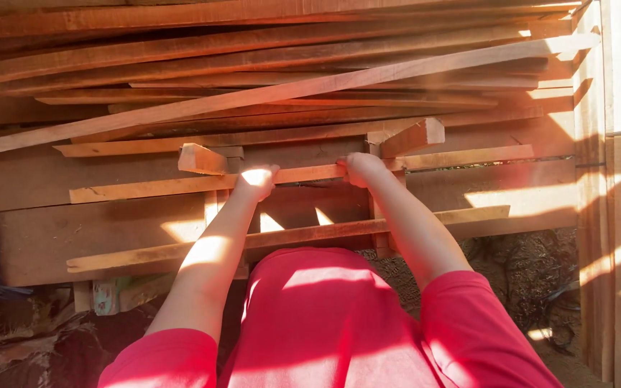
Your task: Sorting and organizing thin wooden planks in an outdoor workshop.
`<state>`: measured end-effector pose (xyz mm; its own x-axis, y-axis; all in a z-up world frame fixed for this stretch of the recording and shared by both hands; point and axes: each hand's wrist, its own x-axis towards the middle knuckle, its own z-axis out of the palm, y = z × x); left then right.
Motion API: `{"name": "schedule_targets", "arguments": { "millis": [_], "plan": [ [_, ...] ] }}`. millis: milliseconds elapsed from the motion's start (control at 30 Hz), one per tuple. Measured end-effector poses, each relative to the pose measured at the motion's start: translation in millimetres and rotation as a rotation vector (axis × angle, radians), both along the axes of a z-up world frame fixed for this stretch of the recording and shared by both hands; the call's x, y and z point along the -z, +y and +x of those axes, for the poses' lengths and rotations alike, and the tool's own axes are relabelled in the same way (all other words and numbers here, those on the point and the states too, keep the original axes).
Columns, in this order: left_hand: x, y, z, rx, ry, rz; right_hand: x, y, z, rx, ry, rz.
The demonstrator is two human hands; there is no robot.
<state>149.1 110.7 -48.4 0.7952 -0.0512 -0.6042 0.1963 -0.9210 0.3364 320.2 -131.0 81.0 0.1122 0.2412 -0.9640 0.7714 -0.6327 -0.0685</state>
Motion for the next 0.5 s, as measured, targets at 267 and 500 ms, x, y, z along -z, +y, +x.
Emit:
{"name": "schedule_targets", "arguments": {
  "millis": [267, 500],
  "plan": [
    [-17.6, -29.1, 8.7, -0.058, 0.102, 0.15, 130.6, -16.4, -32.6, 0.397, -0.31, 0.495],
    [-22.8, -64.9, -44.7, -0.167, 0.081, 0.153, 125.2, -36.6, -93.8, 0.503, -0.366, 0.645]
  ]
}}
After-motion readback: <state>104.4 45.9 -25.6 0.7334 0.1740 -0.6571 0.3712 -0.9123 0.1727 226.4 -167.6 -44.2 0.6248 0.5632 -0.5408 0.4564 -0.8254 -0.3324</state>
